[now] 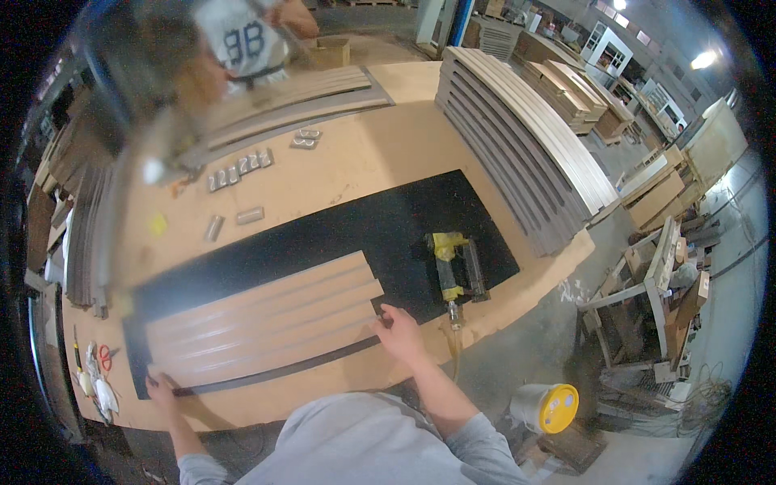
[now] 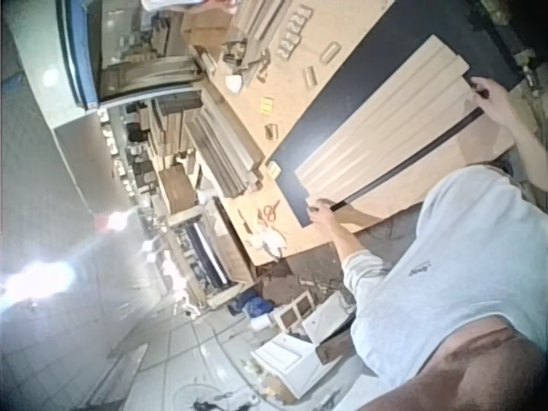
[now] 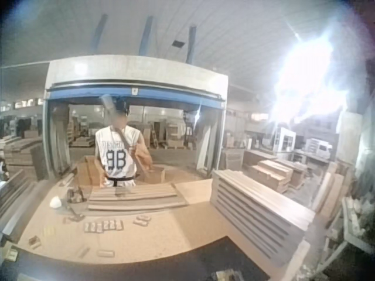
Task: Assembling long wooden strips onto a base using blocks and a pneumatic nail gun.
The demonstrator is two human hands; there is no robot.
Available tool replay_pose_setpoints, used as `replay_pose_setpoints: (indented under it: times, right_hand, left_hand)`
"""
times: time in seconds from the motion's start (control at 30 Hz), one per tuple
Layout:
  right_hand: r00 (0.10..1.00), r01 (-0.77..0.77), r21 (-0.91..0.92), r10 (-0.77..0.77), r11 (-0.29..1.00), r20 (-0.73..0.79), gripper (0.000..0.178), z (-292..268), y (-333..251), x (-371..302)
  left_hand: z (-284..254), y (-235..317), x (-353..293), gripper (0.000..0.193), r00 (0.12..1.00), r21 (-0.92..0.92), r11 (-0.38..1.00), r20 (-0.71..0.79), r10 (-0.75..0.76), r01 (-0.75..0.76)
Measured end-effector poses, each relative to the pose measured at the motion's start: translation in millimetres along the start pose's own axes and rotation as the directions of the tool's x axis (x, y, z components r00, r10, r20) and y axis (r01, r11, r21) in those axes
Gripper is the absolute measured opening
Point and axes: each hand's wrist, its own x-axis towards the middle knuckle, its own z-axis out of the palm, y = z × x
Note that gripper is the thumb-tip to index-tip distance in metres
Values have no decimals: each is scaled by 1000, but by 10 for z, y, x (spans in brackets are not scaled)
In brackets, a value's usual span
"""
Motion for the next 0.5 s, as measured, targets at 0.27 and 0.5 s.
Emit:
replay_pose_setpoints:
  times: [0.27,0.5]
  right_hand:
    - [995,-42,-156,56,987,84,44,-185,92,6]
    - [996,-78,105,72,991,60,43,-351,-471,16]
  left_hand:
    - [-24,122,-82,65,986,-25,990,102,-135,138]
    - [-286,-234,342,46,999,-242,969,-1,-48,46]
